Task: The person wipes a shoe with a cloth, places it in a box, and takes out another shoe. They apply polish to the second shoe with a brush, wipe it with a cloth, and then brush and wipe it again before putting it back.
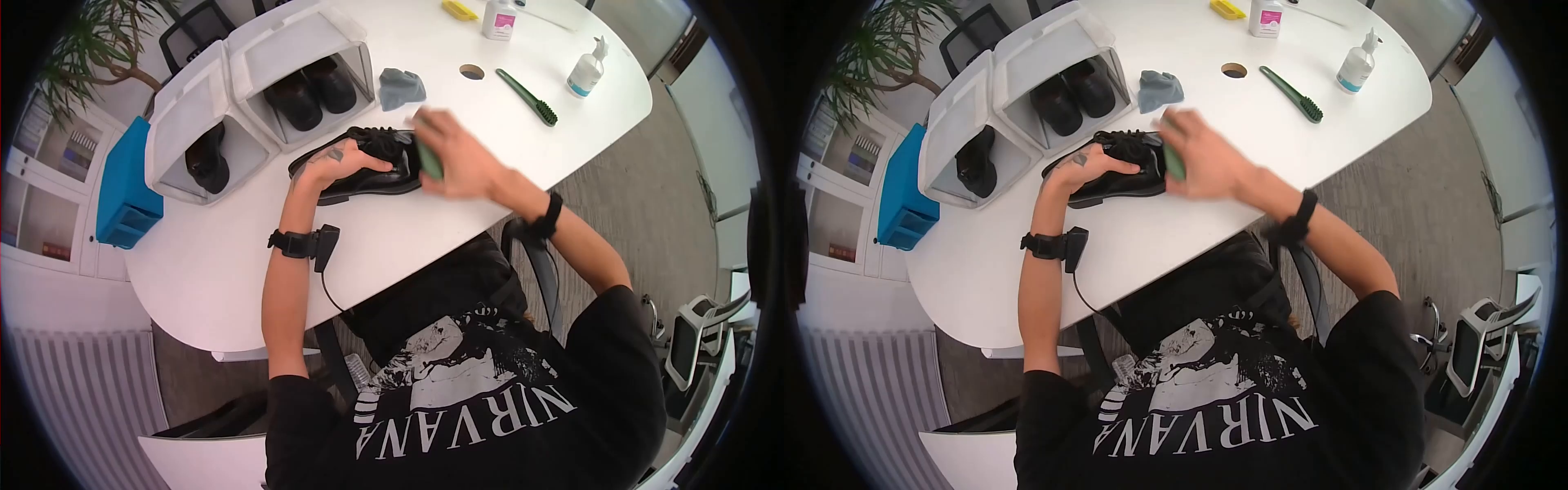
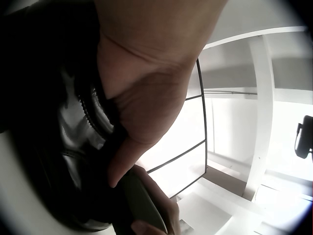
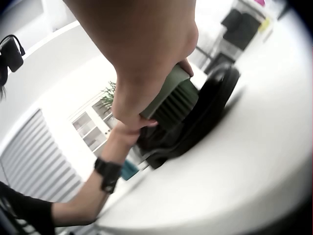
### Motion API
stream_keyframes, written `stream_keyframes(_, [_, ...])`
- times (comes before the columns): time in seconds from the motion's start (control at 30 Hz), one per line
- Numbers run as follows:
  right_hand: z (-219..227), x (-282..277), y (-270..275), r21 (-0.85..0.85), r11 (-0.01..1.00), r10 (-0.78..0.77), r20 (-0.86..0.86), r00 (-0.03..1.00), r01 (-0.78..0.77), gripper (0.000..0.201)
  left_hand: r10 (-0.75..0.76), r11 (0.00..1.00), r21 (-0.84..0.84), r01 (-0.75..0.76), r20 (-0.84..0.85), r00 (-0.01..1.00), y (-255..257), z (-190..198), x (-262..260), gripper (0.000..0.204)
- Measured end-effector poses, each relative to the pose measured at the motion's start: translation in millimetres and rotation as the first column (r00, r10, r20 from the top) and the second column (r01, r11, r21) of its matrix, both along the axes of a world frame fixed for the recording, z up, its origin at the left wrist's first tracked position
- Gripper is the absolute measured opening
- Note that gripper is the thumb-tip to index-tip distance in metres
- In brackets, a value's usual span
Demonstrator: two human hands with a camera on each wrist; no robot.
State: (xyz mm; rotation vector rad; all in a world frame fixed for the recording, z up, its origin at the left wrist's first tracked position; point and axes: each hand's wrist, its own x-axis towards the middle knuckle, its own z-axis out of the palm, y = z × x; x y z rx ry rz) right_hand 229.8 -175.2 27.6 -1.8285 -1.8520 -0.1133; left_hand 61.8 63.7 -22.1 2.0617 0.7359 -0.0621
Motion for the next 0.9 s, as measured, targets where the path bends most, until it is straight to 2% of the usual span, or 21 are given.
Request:
stream_keyframes(0.03, [-0.8,13.3,5.9,0.012,0.997,-0.072,-0.032,0.997,0.073,0.086,-0.009,1.000,-0.026,0.009,0.018,1.000,2.3,-6.1,-0.2,0.060])
stream_keyframes(0.07, [1.6,23.8,14.3,-0.012,0.986,-0.166,-0.107,0.980,0.165,0.087,-0.028,0.995,-0.091,0.028,0.000,1.000,-49.1,78.8,-15.5,0.060])
stream_keyframes(0.17, [-6.3,4.5,-0.1,-0.015,1.000,0.021,0.019,1.000,-0.021,0.086,0.003,1.000,0.031,0.000,-0.124,0.992,-13.3,22.9,-3.0,0.062])
stream_keyframes(0.2, [-2.3,-13.3,-11.4,-0.061,0.995,0.079,0.049,0.996,-0.076,0.086,0.041,0.997,0.072,-0.038,-0.051,0.998,-19.0,22.0,-5.2,0.064])
stream_keyframes(0.23, [-2.1,-19.6,-18.6,-0.100,0.991,0.100,0.054,0.994,-0.094,0.085,0.011,0.998,0.058,-0.010,-0.019,1.000,-18.3,23.8,-4.7,0.076])
stream_keyframes(0.3, [-5.3,7.5,-9.4,0.000,1.000,0.006,-0.004,1.000,-0.006,0.085,-0.048,0.999,0.028,0.047,0.036,0.998,-16.1,21.8,-6.4,0.102])
stream_keyframes(0.37, [6.1,28.5,4.0,0.003,0.981,-0.191,-0.086,0.978,0.192,0.085,-0.024,1.000,0.017,0.024,-0.012,1.000,-21.0,27.8,-7.9,0.101])
stream_keyframes(0.43, [0.4,22.7,-3.8,0.022,0.994,-0.106,-0.095,0.990,0.108,0.083,-0.064,0.998,-0.013,0.063,-0.077,0.995,-14.6,23.6,-4.8,0.101])
stream_keyframes(0.53, [-3.7,-14.4,-27.8,-0.012,0.998,0.066,0.102,0.993,-0.065,0.081,-0.112,0.992,0.055,0.113,-0.025,0.993,-27.6,46.1,-8.9,0.094])
stream_keyframes(0.63, [-11.7,33.2,-4.4,0.080,0.987,-0.138,0.001,0.990,0.137,0.085,-0.061,0.998,0.006,0.061,0.037,0.997,-10.3,9.8,-4.5,0.085])
stream_keyframes(0.67, [4.5,36.9,3.7,-0.029,0.978,-0.209,-0.101,0.973,0.207,0.090,-0.110,0.994,-0.028,0.110,0.005,0.994,-20.1,32.0,-9.5,0.088])
stream_keyframes(0.7, [-1.8,30.8,1.6,-0.022,0.989,-0.146,-0.093,0.985,0.144,0.091,-0.083,0.994,-0.064,0.084,0.018,0.996,-26.1,36.6,-10.7,0.098])
stream_keyframes(0.77, [-8.1,15.1,-5.9,0.012,1.000,-0.012,-0.048,0.999,0.013,0.092,-0.042,0.996,0.076,0.045,-0.042,0.998,-20.5,28.6,-8.6,0.101])
stream_keyframes(0.8, [-5.6,-4.4,-10.8,-0.027,0.999,0.042,-0.028,0.999,-0.043,0.091,-0.054,0.996,0.071,0.059,-0.061,0.997,-17.7,29.1,-6.7,0.100])
stream_keyframes(0.83, [1.9,-14.7,-12.0,-0.086,0.991,0.103,-0.050,0.993,-0.107,0.091,-0.046,0.997,0.057,0.045,0.004,0.999,-14.3,23.0,-4.9,0.086])
stream_keyframes(0.9, [-8.7,6.8,3.9,0.018,0.999,0.039,-0.034,0.999,-0.039,0.091,-0.035,0.999,0.016,0.033,0.117,0.992,-11.7,2.9,-3.6,0.059])
